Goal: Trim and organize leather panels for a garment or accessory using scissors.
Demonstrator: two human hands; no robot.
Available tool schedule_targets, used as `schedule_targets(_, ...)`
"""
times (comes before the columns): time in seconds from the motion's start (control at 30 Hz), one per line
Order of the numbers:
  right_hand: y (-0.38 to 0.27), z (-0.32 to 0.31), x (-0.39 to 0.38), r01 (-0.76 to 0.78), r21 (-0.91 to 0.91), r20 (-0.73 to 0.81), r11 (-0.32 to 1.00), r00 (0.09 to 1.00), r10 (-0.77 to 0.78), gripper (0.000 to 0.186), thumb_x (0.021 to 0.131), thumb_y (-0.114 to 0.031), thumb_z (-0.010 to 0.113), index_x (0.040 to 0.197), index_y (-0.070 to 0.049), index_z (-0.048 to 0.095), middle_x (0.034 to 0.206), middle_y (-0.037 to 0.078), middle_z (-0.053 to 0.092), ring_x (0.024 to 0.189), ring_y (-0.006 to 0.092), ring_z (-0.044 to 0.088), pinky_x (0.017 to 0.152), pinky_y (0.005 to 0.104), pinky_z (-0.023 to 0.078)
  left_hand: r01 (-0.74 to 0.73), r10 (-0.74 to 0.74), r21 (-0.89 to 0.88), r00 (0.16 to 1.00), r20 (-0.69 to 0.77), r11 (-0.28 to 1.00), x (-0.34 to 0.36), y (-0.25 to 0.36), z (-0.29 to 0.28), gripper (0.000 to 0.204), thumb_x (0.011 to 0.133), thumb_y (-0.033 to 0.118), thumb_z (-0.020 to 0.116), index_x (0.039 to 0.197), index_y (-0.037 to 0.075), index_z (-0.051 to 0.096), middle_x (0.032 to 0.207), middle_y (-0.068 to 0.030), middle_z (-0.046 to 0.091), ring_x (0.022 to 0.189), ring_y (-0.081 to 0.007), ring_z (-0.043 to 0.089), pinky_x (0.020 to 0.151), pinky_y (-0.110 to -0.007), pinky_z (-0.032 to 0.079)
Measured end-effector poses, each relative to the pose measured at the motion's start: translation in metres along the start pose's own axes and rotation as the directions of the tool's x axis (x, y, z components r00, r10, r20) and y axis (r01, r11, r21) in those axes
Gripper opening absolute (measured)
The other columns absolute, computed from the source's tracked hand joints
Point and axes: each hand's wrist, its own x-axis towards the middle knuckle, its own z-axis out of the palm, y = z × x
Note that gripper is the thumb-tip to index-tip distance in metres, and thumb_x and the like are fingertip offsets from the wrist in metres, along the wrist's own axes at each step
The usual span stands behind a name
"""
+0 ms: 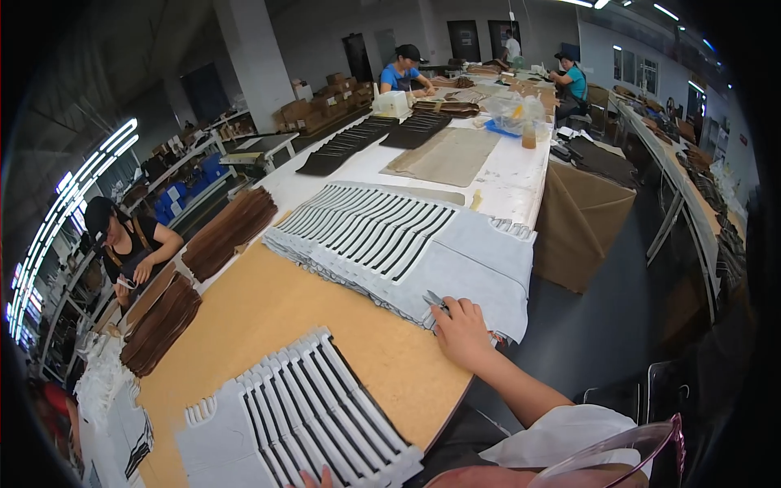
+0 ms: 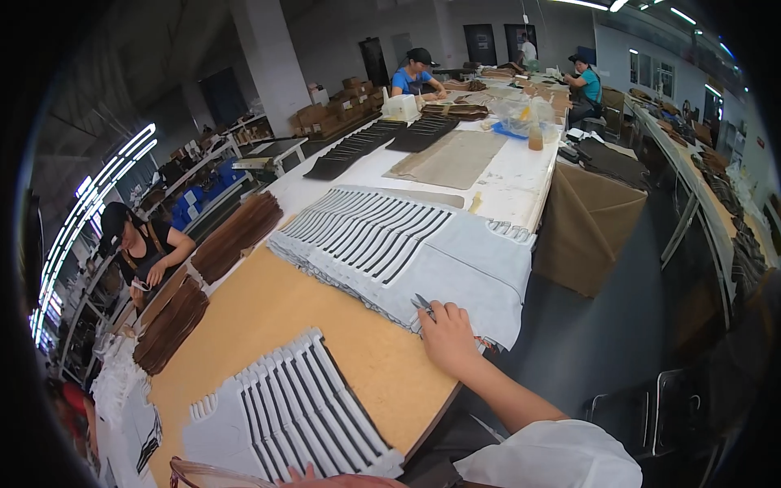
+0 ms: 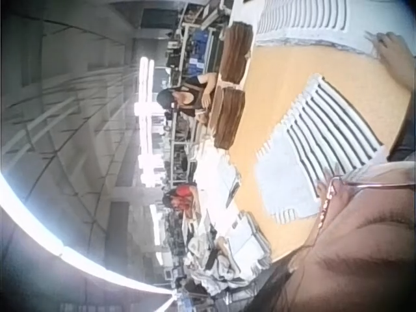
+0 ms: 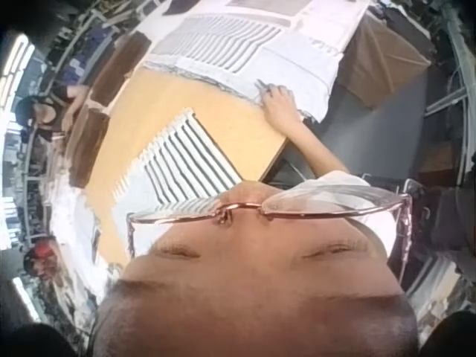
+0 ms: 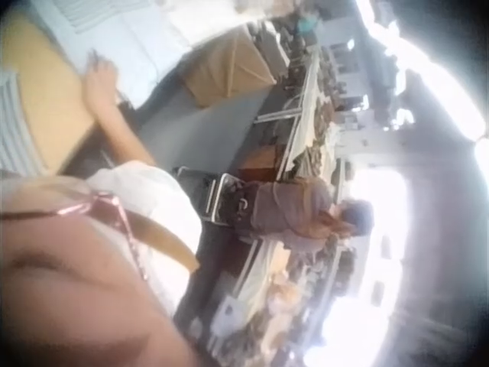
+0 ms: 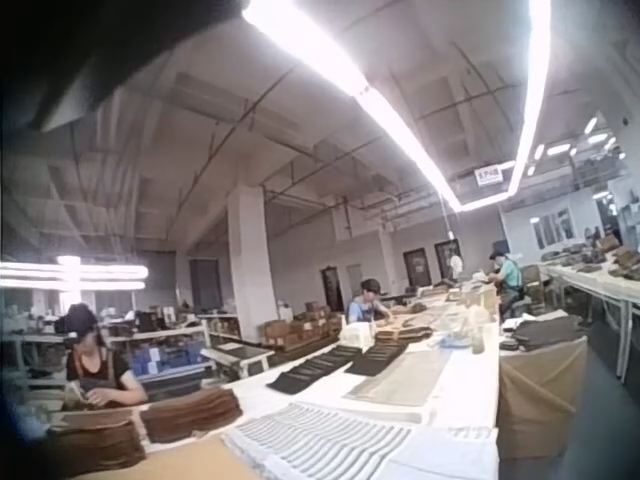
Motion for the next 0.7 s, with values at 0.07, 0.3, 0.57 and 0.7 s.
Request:
schedule_targets(0.07,0.001,-0.003,0.000,0.010,0.012,-0.026,1.000,1.000,-0.010,0.037,0.078,-0.013,0.063,0.114,-0.003,0.061,0.114,0.014,0.054,0.101,0.0289,0.050,0.084,0.0406,0.038,-0.209,0.217,0.093,0.972,-0.092,0.974,0.019,-0.006,-0.020,0.068,0.085,0.047,0.056,0.145,0.024,0.036,0.144,-0.0340,0.030,0.122,-0.0643,0.030,0.098,-0.072,0.026)
schedule_targets(0.3,0.002,-0.002,-0.003,-0.006,0.043,-0.033,0.999,0.999,0.008,0.037,0.078,-0.014,0.066,0.112,-0.003,0.060,0.113,0.014,0.054,0.101,0.0288,0.050,0.084,0.0407,0.038,-0.676,0.680,0.091,0.709,-0.188,0.731,0.079,-0.054,-0.017,0.054,0.091,0.048,0.045,0.136,0.018,0.052,0.145,-0.0212,0.041,0.132,-0.0475,0.036,0.101,-0.071,0.024)
schedule_targets(0.57,0.002,-0.005,-0.003,-0.013,0.039,-0.050,0.999,0.999,0.015,0.037,0.077,-0.015,0.066,0.111,-0.002,0.060,0.110,0.014,0.054,0.100,0.0288,0.050,0.083,0.0402,0.039,-0.243,0.196,-0.242,0.959,-0.203,0.939,0.116,0.033,-0.029,0.070,0.090,0.053,0.050,0.144,0.010,0.039,0.150,-0.0302,0.022,0.138,-0.0542,0.012,0.107,-0.068,0.000)
schedule_targets(0.7,-0.002,-0.001,0.000,-0.016,0.050,0.025,0.999,1.000,0.015,0.036,0.079,-0.015,0.066,0.114,-0.005,0.060,0.114,0.014,0.054,0.104,0.0306,0.049,0.086,0.0416,0.039,0.100,-0.260,-0.560,0.942,-0.213,0.822,0.211,0.059,-0.025,0.068,0.095,0.052,0.043,0.147,0.009,0.032,0.154,-0.0280,0.016,0.142,-0.0474,0.008,0.109,-0.065,-0.002)
